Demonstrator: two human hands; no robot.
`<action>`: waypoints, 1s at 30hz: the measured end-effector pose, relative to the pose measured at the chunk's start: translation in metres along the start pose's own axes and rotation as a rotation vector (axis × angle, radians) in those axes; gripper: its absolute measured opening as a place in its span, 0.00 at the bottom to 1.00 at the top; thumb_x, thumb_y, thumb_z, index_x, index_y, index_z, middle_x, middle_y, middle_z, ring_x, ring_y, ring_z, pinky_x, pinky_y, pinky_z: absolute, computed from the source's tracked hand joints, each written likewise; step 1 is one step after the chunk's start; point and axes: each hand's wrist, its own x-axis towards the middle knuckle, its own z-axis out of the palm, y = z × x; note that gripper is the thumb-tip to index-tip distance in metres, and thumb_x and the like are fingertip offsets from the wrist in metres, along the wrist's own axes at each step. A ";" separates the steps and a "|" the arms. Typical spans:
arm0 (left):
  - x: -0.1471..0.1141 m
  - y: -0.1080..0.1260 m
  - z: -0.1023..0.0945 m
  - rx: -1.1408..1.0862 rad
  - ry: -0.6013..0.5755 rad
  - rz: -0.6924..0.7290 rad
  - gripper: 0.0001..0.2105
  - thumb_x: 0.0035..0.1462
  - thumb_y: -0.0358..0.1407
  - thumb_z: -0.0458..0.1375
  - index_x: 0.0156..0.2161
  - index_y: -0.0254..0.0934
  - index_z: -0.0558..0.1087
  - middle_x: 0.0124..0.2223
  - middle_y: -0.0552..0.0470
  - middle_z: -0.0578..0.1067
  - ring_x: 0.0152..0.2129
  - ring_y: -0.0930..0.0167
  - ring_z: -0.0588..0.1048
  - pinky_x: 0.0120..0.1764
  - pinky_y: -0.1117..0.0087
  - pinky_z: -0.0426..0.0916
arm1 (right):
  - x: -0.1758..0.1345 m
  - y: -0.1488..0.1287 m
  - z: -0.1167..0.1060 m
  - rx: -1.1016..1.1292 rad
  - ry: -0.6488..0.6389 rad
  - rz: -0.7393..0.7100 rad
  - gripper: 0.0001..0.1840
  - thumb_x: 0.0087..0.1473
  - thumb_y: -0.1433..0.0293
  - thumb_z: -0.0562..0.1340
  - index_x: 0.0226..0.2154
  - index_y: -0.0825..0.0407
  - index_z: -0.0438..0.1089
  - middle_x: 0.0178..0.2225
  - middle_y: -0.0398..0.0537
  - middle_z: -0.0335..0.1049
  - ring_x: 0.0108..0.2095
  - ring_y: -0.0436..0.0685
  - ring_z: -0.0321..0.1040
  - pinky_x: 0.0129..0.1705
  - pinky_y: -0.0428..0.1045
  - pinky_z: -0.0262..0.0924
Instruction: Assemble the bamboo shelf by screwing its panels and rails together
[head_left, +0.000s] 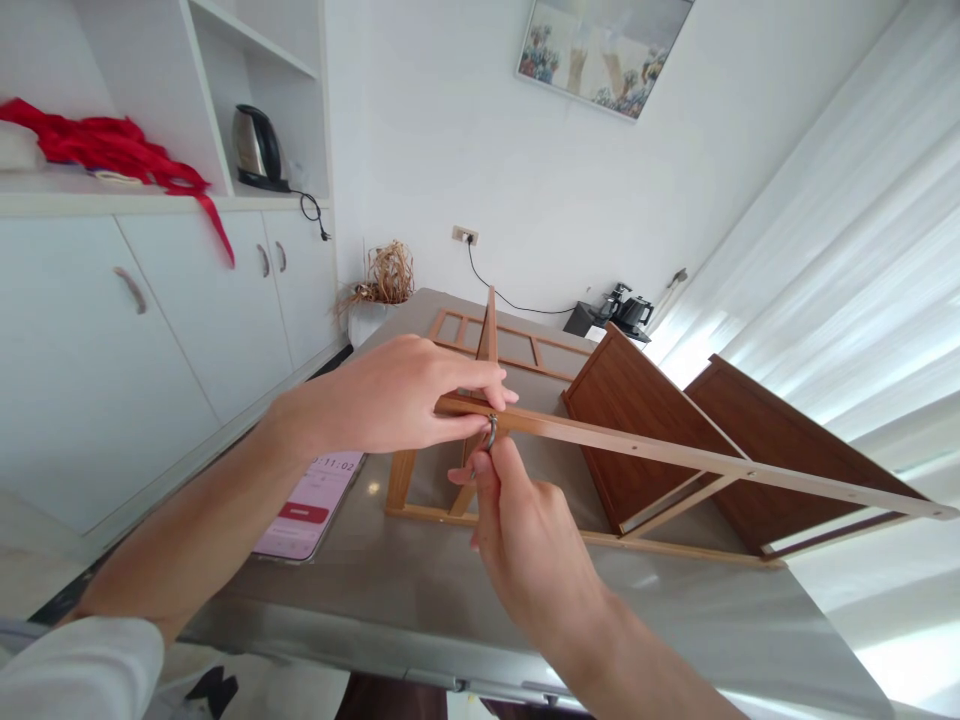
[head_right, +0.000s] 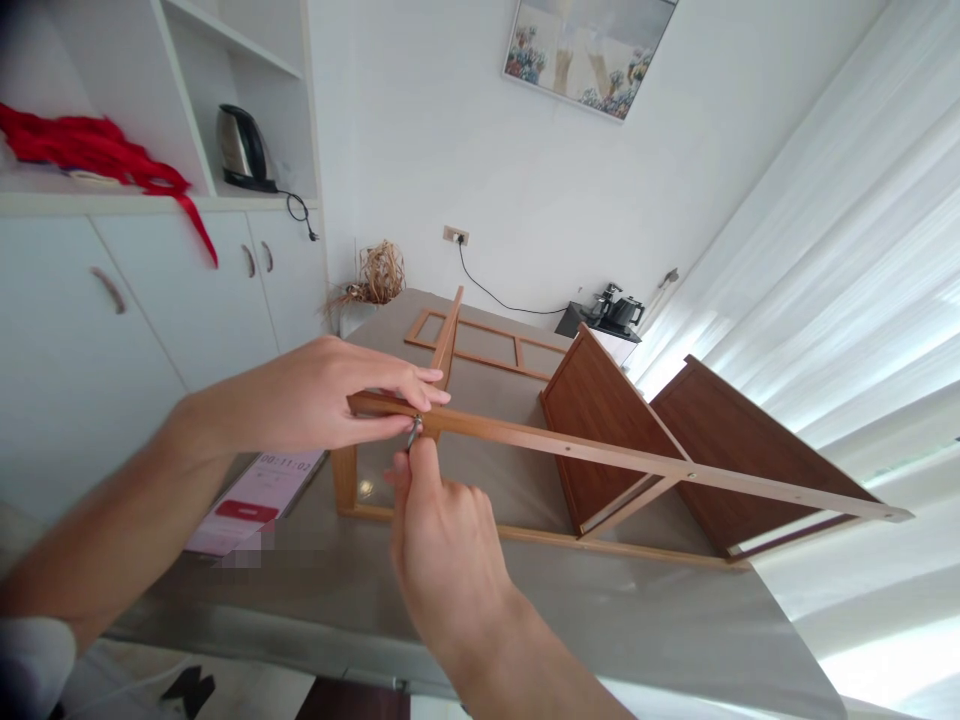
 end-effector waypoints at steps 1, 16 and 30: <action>0.000 0.000 0.000 -0.002 0.001 -0.003 0.07 0.63 0.39 0.57 0.45 0.47 0.75 0.50 0.63 0.80 0.49 0.70 0.78 0.50 0.73 0.70 | -0.001 0.001 0.004 0.005 0.028 -0.004 0.11 0.71 0.66 0.42 0.39 0.48 0.55 0.33 0.41 0.79 0.14 0.47 0.66 0.19 0.44 0.46; 0.000 -0.001 0.001 0.019 0.008 0.004 0.08 0.62 0.38 0.57 0.45 0.47 0.75 0.50 0.63 0.80 0.49 0.70 0.78 0.50 0.72 0.70 | 0.000 0.018 0.011 -0.353 0.317 -0.265 0.09 0.68 0.73 0.46 0.36 0.49 0.55 0.21 0.35 0.71 0.15 0.49 0.65 0.19 0.47 0.36; 0.000 0.000 0.001 0.017 0.010 0.008 0.08 0.62 0.38 0.57 0.45 0.47 0.75 0.50 0.63 0.80 0.49 0.70 0.78 0.50 0.73 0.70 | 0.001 0.012 -0.004 -0.513 0.281 -0.291 0.09 0.65 0.74 0.49 0.33 0.50 0.58 0.16 0.33 0.62 0.11 0.49 0.56 0.19 0.47 0.31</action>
